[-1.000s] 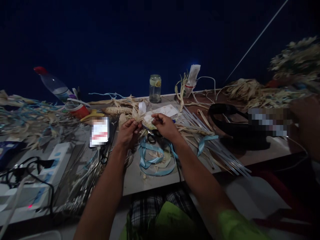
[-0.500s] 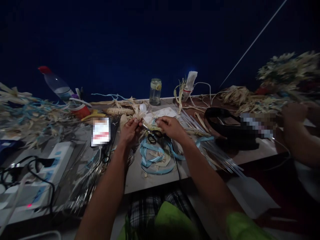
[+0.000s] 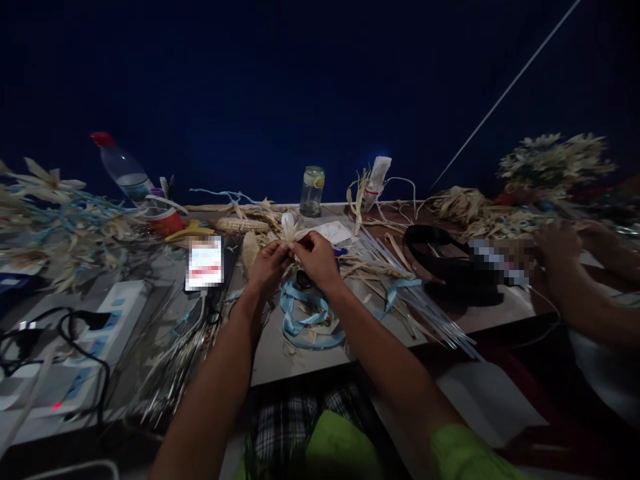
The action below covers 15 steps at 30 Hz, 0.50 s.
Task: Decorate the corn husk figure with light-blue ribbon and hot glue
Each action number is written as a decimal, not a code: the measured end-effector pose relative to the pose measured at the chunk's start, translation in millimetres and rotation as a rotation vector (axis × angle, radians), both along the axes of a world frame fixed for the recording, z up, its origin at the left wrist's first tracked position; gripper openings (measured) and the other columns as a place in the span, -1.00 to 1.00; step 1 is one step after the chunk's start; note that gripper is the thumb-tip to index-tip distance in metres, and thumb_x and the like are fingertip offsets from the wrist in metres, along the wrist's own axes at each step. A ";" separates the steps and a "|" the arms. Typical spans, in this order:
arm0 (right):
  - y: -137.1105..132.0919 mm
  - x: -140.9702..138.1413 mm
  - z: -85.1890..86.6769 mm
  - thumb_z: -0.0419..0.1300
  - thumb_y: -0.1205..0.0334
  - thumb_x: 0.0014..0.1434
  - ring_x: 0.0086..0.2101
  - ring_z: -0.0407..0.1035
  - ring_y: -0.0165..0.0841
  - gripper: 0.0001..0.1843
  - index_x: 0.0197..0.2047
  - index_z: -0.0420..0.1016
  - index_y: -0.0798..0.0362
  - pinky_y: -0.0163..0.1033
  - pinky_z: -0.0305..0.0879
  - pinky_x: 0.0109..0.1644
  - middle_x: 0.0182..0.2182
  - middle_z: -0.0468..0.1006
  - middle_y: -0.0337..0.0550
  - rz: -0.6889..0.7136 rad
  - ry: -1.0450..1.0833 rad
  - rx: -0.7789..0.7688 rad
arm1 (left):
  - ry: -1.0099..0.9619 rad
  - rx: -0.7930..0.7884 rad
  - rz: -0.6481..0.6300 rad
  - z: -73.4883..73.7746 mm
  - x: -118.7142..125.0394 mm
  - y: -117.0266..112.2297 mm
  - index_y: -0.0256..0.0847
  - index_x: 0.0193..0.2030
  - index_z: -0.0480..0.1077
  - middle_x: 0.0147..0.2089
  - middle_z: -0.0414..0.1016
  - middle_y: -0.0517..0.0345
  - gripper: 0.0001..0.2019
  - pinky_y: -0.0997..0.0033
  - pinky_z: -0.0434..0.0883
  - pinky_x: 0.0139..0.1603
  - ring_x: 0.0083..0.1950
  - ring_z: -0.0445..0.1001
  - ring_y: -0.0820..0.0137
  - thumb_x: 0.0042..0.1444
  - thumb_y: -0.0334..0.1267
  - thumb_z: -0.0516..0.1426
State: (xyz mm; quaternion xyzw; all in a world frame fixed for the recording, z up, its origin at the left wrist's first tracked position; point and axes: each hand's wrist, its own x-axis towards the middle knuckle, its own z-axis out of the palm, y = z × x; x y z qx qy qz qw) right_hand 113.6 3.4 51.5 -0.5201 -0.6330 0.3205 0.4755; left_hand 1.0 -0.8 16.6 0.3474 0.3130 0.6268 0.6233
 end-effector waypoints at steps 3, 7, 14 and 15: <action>2.1 -0.7 -4.1 0.15 0.25 -0.05 -0.48 0.30 -0.43 -0.92 -0.48 0.35 0.09 -0.31 0.23 -0.33 -0.55 0.46 -0.27 0.030 0.017 -0.022 | 0.009 -0.008 -0.004 -0.1 0.3 -0.3 -0.27 -0.45 0.33 -0.52 0.30 0.28 -0.74 0.68 0.19 -0.54 -0.57 0.18 0.68 -0.18 -0.18 0.28; 4.2 -2.1 -8.6 0.13 0.26 -0.05 -0.48 0.32 -0.42 -0.92 -0.49 0.37 0.09 -0.31 0.23 -0.35 -0.55 0.47 -0.26 0.048 0.056 -0.042 | 0.016 -0.025 0.008 -0.1 -0.8 -0.9 -0.27 -0.44 0.33 -0.52 0.31 0.28 -0.73 0.68 0.19 -0.54 -0.57 0.18 0.68 -0.18 -0.17 0.29; -2.5 2.3 0.4 0.19 0.13 -0.06 -0.49 0.32 -0.45 -0.79 -0.42 0.34 0.09 -0.33 0.25 -0.35 -0.52 0.47 -0.26 0.061 0.109 -0.032 | 0.038 -0.004 0.013 -1.0 -0.2 -0.2 -0.28 -0.45 0.32 -0.51 0.32 0.29 -0.72 0.69 0.26 -0.44 -0.49 0.28 0.66 -0.18 -0.16 0.29; -3.1 3.1 1.5 0.20 0.11 -0.07 -0.49 0.32 -0.44 -0.77 -0.41 0.33 0.09 -0.33 0.25 -0.35 -0.52 0.46 -0.27 0.066 0.103 -0.029 | 0.052 -0.004 0.016 -0.4 0.1 -0.5 -0.28 -0.45 0.31 -0.51 0.32 0.29 -0.72 0.69 0.26 -0.44 -0.49 0.28 0.66 -0.18 -0.15 0.29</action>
